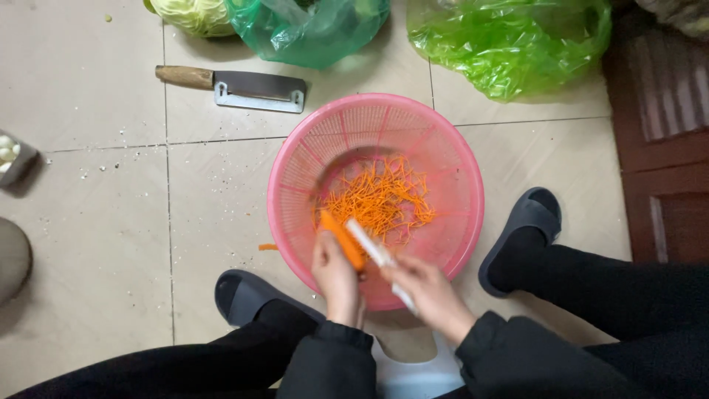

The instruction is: Shredding a carrot into a pink basket using a manual shredder and then handling cabbages.

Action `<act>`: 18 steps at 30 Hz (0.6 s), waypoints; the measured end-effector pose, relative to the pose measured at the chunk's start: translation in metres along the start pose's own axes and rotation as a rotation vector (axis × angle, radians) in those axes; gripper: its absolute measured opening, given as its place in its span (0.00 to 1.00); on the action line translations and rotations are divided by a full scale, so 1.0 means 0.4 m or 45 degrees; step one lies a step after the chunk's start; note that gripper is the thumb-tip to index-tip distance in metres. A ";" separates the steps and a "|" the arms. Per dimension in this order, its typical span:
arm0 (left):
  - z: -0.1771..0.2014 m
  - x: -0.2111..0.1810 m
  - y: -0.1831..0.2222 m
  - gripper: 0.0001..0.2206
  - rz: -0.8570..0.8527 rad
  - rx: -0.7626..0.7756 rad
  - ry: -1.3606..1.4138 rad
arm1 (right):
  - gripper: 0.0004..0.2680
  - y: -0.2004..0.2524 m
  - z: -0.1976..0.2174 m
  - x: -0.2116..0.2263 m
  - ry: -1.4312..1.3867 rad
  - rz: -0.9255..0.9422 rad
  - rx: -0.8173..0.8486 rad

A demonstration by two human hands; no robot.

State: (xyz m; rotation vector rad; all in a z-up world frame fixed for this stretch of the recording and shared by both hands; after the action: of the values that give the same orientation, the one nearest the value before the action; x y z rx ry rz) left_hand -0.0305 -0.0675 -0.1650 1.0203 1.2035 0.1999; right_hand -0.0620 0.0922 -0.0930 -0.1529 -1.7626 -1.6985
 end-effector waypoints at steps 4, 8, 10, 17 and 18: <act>-0.056 0.097 0.027 0.21 0.082 0.023 -0.223 | 0.15 -0.101 0.073 -0.027 -0.077 0.180 -0.311; 0.014 0.108 -0.110 0.21 0.040 -0.124 -0.120 | 0.19 -0.034 -0.003 -0.008 0.007 0.068 -0.156; -0.007 0.128 -0.080 0.21 0.074 -0.080 -0.124 | 0.17 -0.075 0.034 0.015 -0.055 0.120 -0.234; 0.058 0.154 -0.225 0.22 0.023 -0.193 -0.067 | 0.19 -0.060 0.001 -0.038 -0.007 0.048 -0.117; 0.033 0.120 -0.164 0.22 0.025 -0.185 -0.068 | 0.19 -0.090 0.026 -0.024 -0.009 0.049 -0.126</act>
State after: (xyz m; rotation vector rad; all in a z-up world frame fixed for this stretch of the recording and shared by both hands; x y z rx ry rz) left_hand -0.0243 -0.0817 -0.2458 0.9057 1.1148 0.2701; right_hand -0.0773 0.1001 -0.1275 -0.2357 -1.6707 -1.7597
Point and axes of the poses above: each hand's wrist, its own y-axis away from the middle knuckle, its own z-axis out of the back of the hand, x = y × z, the point moved 8 cm from there along -y, towards the middle knuckle, and after that the axes turned 2 degrees about y, right-handed, at the moved point
